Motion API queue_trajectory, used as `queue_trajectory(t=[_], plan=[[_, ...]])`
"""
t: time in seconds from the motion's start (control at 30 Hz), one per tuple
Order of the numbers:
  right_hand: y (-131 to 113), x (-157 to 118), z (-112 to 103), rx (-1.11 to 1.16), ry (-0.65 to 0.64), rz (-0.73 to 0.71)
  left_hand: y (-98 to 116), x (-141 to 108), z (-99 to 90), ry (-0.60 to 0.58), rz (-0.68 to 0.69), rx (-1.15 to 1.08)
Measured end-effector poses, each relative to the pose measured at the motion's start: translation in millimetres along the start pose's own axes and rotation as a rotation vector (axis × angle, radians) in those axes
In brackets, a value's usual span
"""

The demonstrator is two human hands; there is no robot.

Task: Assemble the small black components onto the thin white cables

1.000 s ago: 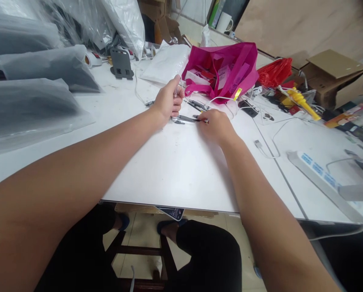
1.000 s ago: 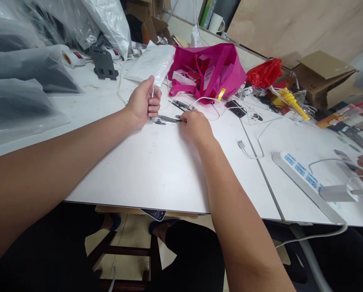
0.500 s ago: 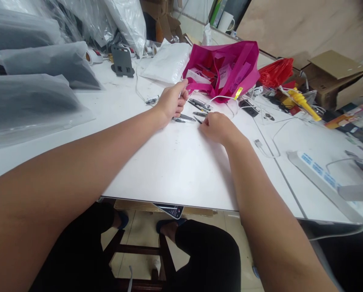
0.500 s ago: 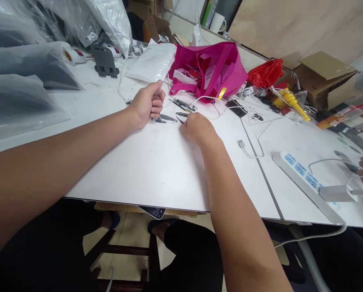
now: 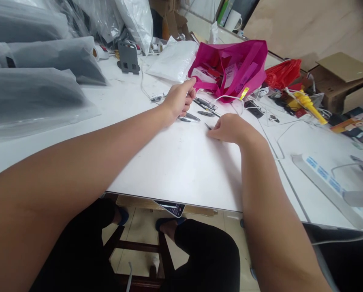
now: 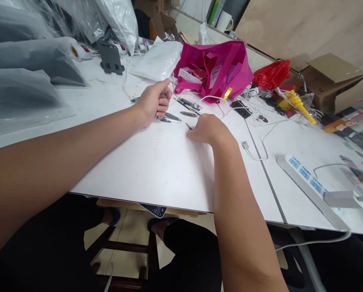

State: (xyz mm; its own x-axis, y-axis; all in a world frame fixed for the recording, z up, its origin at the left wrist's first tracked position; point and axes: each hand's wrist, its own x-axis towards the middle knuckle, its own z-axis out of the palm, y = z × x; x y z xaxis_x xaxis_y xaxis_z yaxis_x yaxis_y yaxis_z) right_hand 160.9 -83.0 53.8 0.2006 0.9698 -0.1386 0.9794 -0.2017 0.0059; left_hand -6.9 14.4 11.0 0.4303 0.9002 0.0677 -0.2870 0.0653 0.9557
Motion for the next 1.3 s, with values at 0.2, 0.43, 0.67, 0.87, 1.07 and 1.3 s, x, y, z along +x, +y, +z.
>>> queue_trajectory(t=[0.2,0.43,0.67,0.87,1.07,1.3], plan=[[1,-1,1,0.144,0.074,-0.013,4,-1,1.5,-0.002,0.017,-0.01],[2,13,9,0.965,0.406,-0.166,7,-6,9.2,-0.119,-0.015,-0.025],[1,24,8,1.175,0.589,-0.235,6,-27,24.6,-0.257,-0.005,0.115],[6,33,14,1.188,0.584,-0.234,5,-35,29.1,-0.285,0.036,0.173],[3,31,15,1.23,0.555,-0.234,-3,-31,29.6,-0.337,0.063,0.163],[-7,24,13,1.142,0.556,-0.249,-4,-32,30.4,-0.331,0.066,0.112]])
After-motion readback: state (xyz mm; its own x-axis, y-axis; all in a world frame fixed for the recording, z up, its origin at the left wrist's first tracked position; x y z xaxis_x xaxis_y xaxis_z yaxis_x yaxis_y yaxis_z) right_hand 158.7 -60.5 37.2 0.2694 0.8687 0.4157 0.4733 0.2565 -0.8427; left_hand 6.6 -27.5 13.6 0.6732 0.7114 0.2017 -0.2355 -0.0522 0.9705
